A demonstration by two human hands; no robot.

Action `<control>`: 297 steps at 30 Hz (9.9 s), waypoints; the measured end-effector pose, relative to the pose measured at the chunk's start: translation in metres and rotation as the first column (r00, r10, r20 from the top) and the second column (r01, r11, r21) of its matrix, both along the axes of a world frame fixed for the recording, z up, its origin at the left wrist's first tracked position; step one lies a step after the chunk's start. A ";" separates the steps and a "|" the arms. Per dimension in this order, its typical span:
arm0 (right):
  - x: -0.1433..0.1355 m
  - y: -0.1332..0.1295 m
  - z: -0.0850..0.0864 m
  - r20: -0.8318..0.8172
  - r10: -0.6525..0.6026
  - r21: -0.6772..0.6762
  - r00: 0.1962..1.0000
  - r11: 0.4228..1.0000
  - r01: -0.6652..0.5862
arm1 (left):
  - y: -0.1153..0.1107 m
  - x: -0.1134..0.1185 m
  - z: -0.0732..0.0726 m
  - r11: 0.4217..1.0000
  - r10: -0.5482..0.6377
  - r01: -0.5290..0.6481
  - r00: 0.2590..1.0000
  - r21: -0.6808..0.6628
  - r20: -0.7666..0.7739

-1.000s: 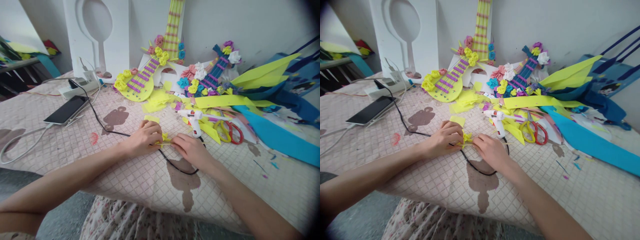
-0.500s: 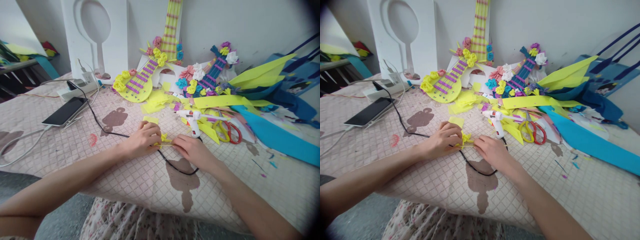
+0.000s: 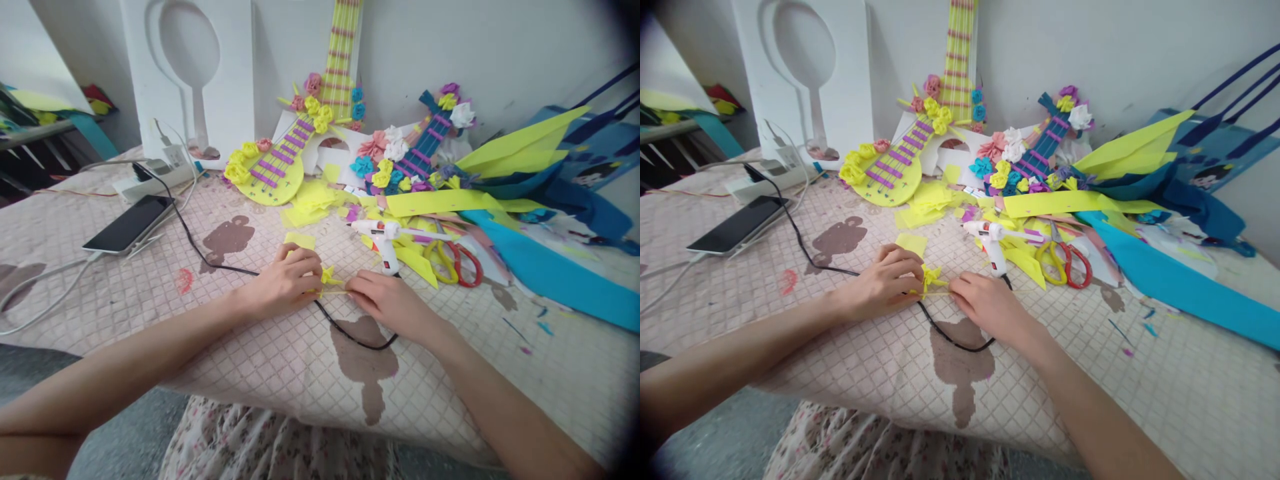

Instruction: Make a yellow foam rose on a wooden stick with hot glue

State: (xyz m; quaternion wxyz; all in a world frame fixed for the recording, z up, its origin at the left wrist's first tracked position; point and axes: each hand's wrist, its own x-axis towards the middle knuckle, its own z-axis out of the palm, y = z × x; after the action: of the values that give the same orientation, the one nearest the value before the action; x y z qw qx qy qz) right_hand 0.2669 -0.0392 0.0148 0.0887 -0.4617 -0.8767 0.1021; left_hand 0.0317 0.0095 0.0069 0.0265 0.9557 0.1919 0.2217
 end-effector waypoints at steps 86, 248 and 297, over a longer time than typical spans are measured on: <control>-0.040 -0.002 -0.018 -0.142 -0.046 0.191 0.989 0.979 0.073 | -0.007 0.007 -0.005 0.987 0.116 -0.105 0.989 -0.120 0.089; -0.036 -0.001 -0.025 -0.211 -0.015 0.323 0.977 0.943 0.084 | -0.009 0.013 -0.015 0.977 0.209 -0.198 0.955 -0.074 0.210; -0.047 -0.006 -0.020 -0.129 -0.099 0.416 0.987 0.898 0.145 | -0.012 0.015 -0.015 0.970 0.232 -0.240 0.962 0.043 0.147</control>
State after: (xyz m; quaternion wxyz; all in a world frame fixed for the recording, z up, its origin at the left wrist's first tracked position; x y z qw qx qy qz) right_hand 0.2203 -0.0451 -0.0057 0.2388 -0.4795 -0.8414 -0.0722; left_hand 0.0463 -0.0023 -0.0077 -0.0155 0.9082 0.2952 0.2962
